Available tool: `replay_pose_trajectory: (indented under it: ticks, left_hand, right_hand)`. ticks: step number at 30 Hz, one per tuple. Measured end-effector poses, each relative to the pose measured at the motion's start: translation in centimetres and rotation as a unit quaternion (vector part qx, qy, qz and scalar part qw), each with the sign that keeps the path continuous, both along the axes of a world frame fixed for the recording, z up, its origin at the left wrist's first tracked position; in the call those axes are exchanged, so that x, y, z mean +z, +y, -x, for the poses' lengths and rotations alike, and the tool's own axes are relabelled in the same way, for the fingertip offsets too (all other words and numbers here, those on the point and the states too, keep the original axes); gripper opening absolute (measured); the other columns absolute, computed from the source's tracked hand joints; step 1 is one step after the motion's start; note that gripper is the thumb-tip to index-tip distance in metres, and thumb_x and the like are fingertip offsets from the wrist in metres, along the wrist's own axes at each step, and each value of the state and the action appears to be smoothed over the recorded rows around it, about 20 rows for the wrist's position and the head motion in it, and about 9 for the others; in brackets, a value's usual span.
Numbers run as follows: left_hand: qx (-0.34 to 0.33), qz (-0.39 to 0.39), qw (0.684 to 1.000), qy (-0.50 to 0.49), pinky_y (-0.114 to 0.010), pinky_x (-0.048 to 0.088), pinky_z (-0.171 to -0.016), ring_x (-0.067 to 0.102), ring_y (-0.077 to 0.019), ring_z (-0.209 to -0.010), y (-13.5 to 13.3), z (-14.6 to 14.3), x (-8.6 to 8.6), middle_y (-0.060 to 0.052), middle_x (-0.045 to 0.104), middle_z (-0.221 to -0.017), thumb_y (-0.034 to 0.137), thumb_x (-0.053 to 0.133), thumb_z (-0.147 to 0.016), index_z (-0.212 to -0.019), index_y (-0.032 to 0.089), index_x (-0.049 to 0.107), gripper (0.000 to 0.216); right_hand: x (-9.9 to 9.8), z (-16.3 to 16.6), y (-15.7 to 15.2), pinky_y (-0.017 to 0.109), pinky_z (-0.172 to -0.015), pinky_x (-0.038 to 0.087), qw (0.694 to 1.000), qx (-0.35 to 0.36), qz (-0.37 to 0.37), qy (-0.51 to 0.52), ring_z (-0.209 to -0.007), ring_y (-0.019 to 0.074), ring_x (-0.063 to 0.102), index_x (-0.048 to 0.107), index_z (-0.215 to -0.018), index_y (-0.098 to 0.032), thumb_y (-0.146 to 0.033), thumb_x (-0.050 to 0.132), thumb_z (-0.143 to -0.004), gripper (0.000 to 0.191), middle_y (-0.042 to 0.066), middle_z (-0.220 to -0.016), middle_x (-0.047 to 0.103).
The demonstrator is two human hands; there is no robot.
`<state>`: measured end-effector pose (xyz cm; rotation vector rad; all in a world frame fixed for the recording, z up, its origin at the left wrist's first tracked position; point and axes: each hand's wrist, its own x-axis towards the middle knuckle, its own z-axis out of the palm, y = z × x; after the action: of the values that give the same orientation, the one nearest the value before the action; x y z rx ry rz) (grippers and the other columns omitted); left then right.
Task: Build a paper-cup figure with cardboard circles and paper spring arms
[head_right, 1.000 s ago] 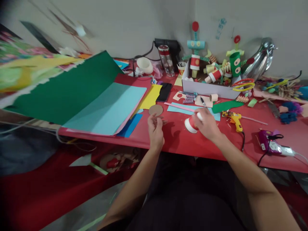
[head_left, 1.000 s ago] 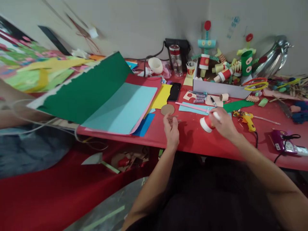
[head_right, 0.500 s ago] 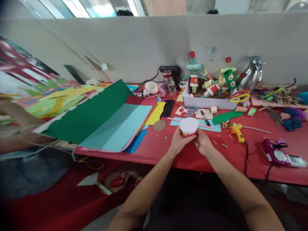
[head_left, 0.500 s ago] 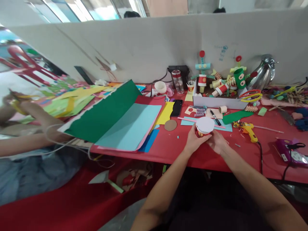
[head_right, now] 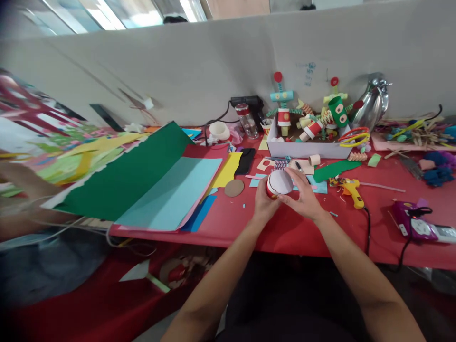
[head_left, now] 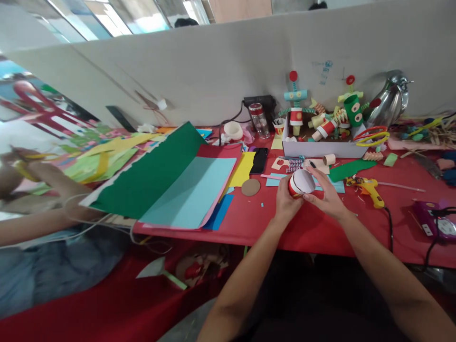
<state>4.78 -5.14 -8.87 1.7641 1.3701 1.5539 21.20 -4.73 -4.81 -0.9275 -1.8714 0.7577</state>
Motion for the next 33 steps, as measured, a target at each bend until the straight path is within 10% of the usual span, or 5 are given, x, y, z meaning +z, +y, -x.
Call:
replay_pose_trajectory:
  ticks: [33]
  left_hand:
    - [-0.031,-0.060,0.993,0.092,-0.051,0.049,-0.098,0.058,-0.0335,-0.121,-0.5,2.1,-2.0,-0.017,0.061,-0.128,0.058,0.070,-0.078,-0.136,0.021,0.044,0.073]
  right_hand:
    - [-0.3,-0.4,0.4,0.055,-0.110,0.045,0.998,0.057,-0.013,0.011,-0.128,0.0309,0.055,0.061,-0.136,-0.035,-0.057,0.073,-0.080,0.062,0.009,-0.135,0.061]
